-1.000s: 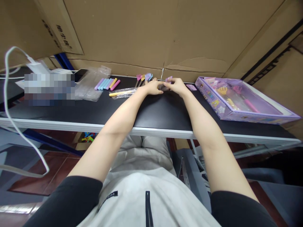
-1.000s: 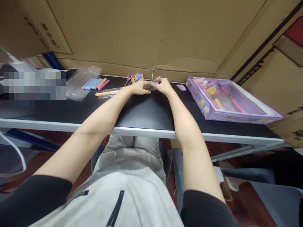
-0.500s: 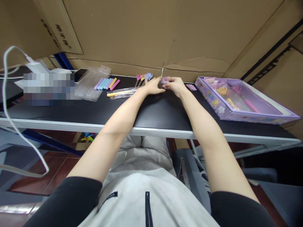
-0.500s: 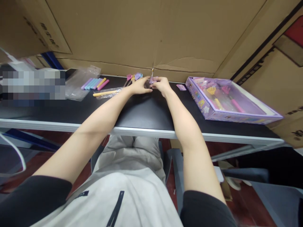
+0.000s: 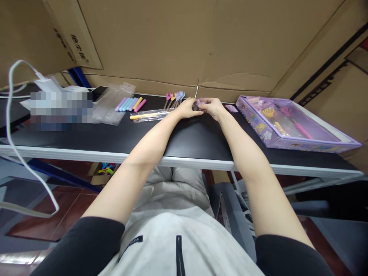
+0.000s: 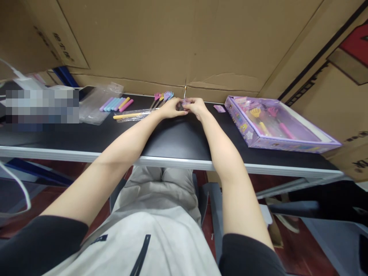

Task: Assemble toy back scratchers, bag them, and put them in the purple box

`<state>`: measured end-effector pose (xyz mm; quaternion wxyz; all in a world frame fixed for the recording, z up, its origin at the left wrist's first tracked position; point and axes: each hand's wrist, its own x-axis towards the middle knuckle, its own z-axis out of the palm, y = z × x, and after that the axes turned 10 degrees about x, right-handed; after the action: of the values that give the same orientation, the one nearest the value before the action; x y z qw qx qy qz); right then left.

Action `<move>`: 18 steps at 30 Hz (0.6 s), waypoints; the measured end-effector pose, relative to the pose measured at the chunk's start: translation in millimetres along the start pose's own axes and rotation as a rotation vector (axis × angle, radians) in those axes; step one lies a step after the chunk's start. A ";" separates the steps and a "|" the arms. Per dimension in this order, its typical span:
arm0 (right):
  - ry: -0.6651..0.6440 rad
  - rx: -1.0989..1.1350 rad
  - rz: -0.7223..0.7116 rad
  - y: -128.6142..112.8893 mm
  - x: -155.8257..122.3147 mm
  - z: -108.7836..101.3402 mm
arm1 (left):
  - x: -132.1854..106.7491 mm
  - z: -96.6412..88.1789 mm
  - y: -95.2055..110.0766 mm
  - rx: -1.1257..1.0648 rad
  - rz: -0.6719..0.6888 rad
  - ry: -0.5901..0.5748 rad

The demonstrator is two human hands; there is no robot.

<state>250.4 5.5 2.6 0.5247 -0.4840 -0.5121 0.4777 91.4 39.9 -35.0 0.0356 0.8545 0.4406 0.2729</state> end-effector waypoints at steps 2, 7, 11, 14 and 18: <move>0.015 -0.018 0.003 -0.4 -1.2 1.4 | -0.2 0.4 1.0 0.020 -0.002 0.003; 0.037 -0.025 0.020 -3.9 -4.7 4.1 | -2.7 -2.1 5.6 0.060 -0.019 -0.017; 0.011 0.037 0.043 -5.7 -6.6 3.3 | -2.5 -1.3 6.0 0.045 -0.023 -0.015; -0.027 0.087 0.066 -5.2 -5.8 0.6 | -1.1 1.5 3.6 0.031 -0.013 -0.009; -0.047 0.089 0.063 -2.8 -3.1 -2.6 | 0.2 3.9 0.6 0.021 0.015 -0.013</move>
<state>253.0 2.2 5.1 0.5180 -0.4649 -0.4870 0.5276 93.9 40.4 -38.0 0.0276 0.8597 0.4368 0.2632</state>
